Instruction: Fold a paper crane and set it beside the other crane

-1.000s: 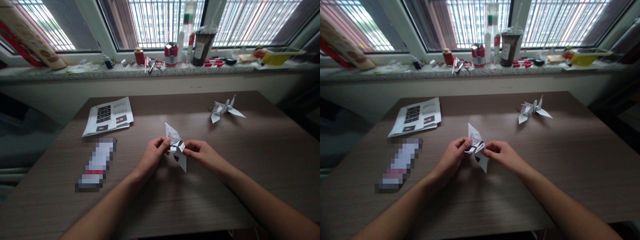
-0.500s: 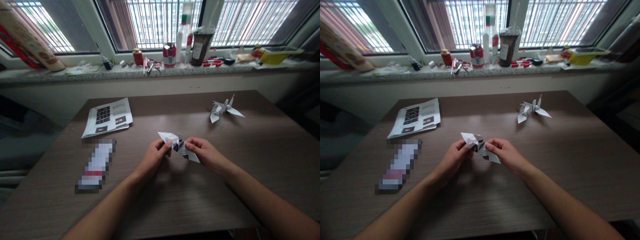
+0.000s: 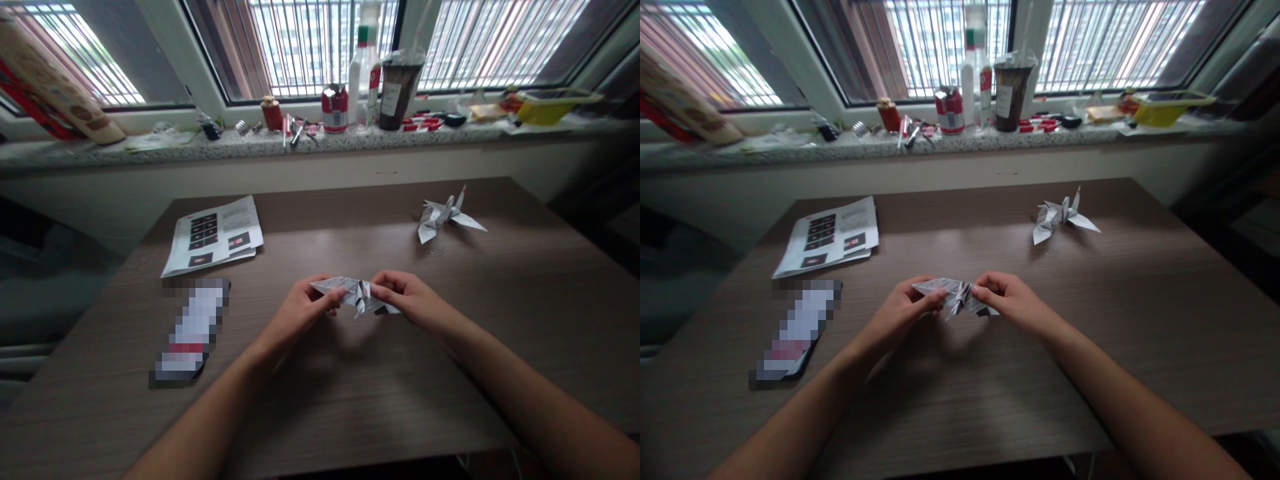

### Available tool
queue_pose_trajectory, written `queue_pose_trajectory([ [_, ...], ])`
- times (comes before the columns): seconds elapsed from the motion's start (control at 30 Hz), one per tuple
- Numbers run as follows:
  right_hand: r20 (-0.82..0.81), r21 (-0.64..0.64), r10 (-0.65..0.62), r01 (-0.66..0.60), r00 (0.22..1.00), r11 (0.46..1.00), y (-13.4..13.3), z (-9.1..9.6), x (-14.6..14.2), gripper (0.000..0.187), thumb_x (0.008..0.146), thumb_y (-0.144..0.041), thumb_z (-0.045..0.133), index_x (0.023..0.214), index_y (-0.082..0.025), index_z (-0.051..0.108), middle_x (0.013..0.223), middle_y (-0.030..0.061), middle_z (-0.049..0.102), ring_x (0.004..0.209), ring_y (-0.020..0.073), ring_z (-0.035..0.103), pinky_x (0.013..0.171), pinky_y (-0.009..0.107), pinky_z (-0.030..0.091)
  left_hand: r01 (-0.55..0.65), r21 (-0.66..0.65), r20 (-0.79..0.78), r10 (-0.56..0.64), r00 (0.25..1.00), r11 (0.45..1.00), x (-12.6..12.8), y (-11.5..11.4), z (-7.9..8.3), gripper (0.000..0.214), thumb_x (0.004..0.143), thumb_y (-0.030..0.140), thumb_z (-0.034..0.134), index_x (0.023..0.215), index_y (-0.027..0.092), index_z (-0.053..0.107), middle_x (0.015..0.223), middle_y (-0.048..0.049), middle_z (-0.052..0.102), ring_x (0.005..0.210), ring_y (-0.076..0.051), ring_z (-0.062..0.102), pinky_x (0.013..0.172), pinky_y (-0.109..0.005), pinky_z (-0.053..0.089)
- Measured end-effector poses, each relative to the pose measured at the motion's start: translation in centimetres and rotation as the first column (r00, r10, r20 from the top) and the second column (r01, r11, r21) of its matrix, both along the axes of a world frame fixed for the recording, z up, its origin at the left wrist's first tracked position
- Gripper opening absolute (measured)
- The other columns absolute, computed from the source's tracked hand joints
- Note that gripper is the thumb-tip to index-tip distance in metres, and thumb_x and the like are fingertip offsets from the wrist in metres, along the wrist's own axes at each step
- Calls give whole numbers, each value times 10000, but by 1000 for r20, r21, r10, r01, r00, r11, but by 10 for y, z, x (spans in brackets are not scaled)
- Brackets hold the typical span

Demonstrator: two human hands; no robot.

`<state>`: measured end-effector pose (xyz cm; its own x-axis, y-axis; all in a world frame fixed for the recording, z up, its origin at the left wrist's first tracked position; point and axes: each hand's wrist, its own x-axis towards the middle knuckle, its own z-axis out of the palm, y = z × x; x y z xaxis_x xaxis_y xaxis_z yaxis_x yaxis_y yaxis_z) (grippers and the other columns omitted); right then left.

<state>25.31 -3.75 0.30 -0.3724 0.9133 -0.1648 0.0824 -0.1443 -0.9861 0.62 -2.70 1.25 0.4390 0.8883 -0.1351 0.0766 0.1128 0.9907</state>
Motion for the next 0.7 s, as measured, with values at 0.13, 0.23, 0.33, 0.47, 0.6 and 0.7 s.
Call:
queue_pose_trajectory([
  [0.13,-2,26,2,-2,1000,1000,0,-4,1,367,920,-569,710,884,-204,685,800,25,650,709,158,564,645,303,422,7,-7,28,-6,1000,1000,1,-1,-6,331,946,487,713,936,158,682,769,-33,631,719,-158,572,696,-271,440],
  [0.23,-4,28,1,-1,1000,1000,1,-4,2,373,921,-565,713,871,-197,678,790,23,655,693,147,557,629,290,418,-30,-64,107,37,994,998,4,-1,-14,318,944,478,714,948,163,667,839,-46,641,739,-159,576,710,-275,459],
  [0.33,-19,15,3,-3,1000,1000,3,-3,3,375,922,-553,718,857,-186,668,766,11,637,654,125,530,598,274,395,-54,-109,165,72,984,993,4,0,-18,319,917,466,744,957,161,658,896,-59,646,764,-162,582,720,-279,471],
  [0.47,-36,-7,6,-7,999,1000,3,0,2,367,923,-537,723,849,-184,657,746,4,625,623,115,523,573,269,388,-56,-111,172,75,982,992,3,0,-17,313,923,461,742,935,162,652,881,-55,633,769,-159,578,715,-272,466],
  [0.6,-39,-14,12,-12,999,1000,3,5,3,360,917,-529,731,839,-186,654,742,4,626,615,117,537,567,273,400,-48,-97,183,65,981,994,2,0,-15,303,931,456,739,933,164,656,885,-52,631,775,-154,577,727,-273,467],
  [0.7,-23,-4,12,-12,1000,1000,3,7,4,355,914,-525,734,846,-185,658,746,8,632,625,122,549,573,276,410,-52,-86,184,67,981,995,2,1,-15,299,935,453,734,942,163,660,893,-54,635,775,-153,575,726,-273,468],
])
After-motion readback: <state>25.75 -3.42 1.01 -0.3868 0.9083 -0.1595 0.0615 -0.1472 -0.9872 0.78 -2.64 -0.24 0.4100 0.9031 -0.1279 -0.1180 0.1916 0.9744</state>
